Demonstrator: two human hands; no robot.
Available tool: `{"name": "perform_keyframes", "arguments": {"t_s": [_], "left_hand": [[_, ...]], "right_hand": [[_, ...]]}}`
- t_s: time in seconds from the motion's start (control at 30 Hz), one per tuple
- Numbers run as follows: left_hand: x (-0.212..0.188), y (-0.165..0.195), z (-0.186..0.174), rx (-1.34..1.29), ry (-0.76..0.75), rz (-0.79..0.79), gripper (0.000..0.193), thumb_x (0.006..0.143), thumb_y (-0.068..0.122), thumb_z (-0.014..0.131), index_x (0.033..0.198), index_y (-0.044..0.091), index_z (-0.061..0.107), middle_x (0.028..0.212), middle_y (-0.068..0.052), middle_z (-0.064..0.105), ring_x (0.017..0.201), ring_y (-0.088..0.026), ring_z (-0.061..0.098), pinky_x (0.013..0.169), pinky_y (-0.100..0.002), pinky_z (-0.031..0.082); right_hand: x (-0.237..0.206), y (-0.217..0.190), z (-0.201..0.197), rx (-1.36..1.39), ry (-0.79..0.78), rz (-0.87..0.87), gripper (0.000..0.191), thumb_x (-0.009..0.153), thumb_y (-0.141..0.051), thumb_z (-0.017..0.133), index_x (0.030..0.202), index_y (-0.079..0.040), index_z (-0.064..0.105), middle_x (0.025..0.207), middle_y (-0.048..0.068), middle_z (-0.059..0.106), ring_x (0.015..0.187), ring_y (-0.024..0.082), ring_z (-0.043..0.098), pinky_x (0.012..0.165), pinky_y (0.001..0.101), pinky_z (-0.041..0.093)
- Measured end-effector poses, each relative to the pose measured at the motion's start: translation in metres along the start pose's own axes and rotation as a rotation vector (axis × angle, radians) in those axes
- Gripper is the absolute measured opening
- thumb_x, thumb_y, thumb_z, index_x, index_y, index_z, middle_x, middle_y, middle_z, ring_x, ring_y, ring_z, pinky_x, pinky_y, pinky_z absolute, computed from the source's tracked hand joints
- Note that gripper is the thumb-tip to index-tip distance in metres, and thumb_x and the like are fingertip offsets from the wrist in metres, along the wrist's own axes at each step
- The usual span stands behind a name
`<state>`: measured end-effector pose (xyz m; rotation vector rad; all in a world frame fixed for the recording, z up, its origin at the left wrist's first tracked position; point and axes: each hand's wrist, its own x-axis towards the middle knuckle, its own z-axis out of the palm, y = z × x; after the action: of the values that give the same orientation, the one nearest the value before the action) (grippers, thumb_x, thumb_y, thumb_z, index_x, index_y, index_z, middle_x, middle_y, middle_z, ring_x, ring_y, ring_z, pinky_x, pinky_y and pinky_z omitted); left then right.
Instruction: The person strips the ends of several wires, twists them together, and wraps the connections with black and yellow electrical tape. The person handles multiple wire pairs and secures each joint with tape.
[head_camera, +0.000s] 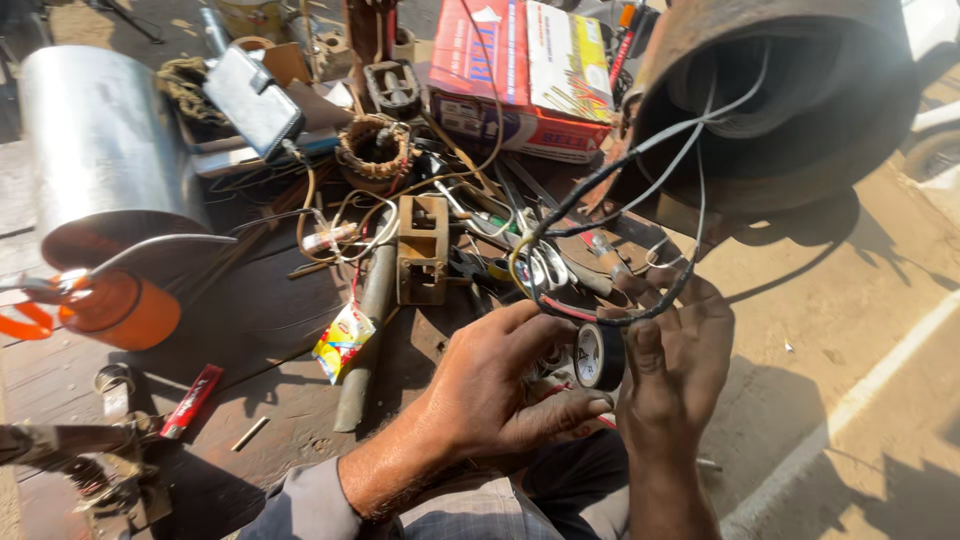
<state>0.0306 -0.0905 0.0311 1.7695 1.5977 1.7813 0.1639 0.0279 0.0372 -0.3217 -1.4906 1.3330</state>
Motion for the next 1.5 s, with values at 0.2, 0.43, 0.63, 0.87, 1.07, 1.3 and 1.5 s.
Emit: {"name": "perform_keyframes", "arguments": {"t_s": [0.2, 0.43, 0.63, 0.87, 1.07, 1.3, 1.5], "left_hand": [[0.011, 0.003, 0.001, 0.178, 0.127, 0.02, 0.02, 0.094, 0.024, 0.079, 0.101, 0.008, 0.069, 0.097, -0.01, 0.069, 0.086, -0.03, 0.071, 0.069, -0.037, 0.058], [0.026, -0.005, -0.01, 0.07, -0.009, 0.006, 0.044, 0.093, 0.015, 0.066, 0.133, 0.0, 0.056, 0.111, -0.019, 0.068, 0.093, -0.04, 0.069, 0.073, -0.046, 0.056], [0.057, -0.036, -0.023, 0.009, -0.466, -0.048, 0.029, 0.094, 0.015, 0.068, 0.122, 0.009, 0.073, 0.105, -0.014, 0.077, 0.095, -0.03, 0.076, 0.083, -0.041, 0.06], [0.066, -0.045, -0.018, -0.117, -0.689, -0.207, 0.032, 0.096, 0.017, 0.063, 0.127, 0.009, 0.068, 0.106, -0.012, 0.078, 0.096, -0.023, 0.077, 0.086, -0.037, 0.06], [0.059, -0.051, -0.009, -0.071, -0.591, -0.113, 0.025, 0.096, 0.016, 0.067, 0.118, 0.007, 0.073, 0.105, -0.012, 0.077, 0.096, -0.026, 0.076, 0.085, -0.037, 0.06], [0.038, -0.046, 0.007, 0.154, -0.312, 0.056, 0.013, 0.091, 0.011, 0.071, 0.102, 0.004, 0.073, 0.097, -0.013, 0.068, 0.093, -0.032, 0.069, 0.081, -0.042, 0.057], [0.063, -0.052, -0.015, 0.217, -0.173, 0.119, 0.013, 0.088, 0.007, 0.067, 0.1, 0.003, 0.07, 0.098, -0.015, 0.069, 0.094, -0.037, 0.068, 0.081, -0.043, 0.056]], "right_hand": [[-0.012, 0.03, -0.027, 0.225, -0.311, 0.429, 0.045, 0.106, -0.015, 0.06, 0.145, 0.008, 0.058, 0.105, 0.023, 0.067, 0.091, 0.025, 0.063, 0.079, 0.0349, 0.052], [-0.019, 0.053, -0.034, 0.257, -0.293, 0.299, 0.032, 0.105, -0.01, 0.06, 0.133, 0.004, 0.057, 0.127, 0.015, 0.067, 0.117, 0.019, 0.066, 0.098, 0.0326, 0.054], [-0.029, 0.052, -0.035, 0.148, -0.251, 0.292, 0.026, 0.11, -0.011, 0.057, 0.126, 0.007, 0.067, 0.105, 0.014, 0.075, 0.094, 0.015, 0.07, 0.083, 0.028, 0.057], [-0.03, 0.049, -0.051, 0.189, -0.165, 0.416, 0.025, 0.104, -0.011, 0.06, 0.118, 0.009, 0.068, 0.093, 0.014, 0.074, 0.076, 0.015, 0.07, 0.067, 0.0245, 0.057], [-0.03, 0.05, -0.06, 0.13, -0.206, 0.412, 0.026, 0.104, -0.012, 0.061, 0.114, 0.01, 0.069, 0.083, 0.012, 0.072, 0.066, 0.013, 0.067, 0.057, 0.0225, 0.053], [-0.034, 0.051, -0.048, 0.243, -0.121, 0.391, 0.031, 0.105, -0.019, 0.061, 0.116, 0.009, 0.069, 0.082, 0.011, 0.072, 0.061, 0.012, 0.063, 0.052, 0.0214, 0.048], [-0.028, 0.013, -0.033, 0.009, -0.871, 0.425, 0.026, 0.103, -0.019, 0.062, 0.11, 0.003, 0.074, 0.089, 0.012, 0.074, 0.074, 0.018, 0.071, 0.065, 0.0309, 0.057]]}}
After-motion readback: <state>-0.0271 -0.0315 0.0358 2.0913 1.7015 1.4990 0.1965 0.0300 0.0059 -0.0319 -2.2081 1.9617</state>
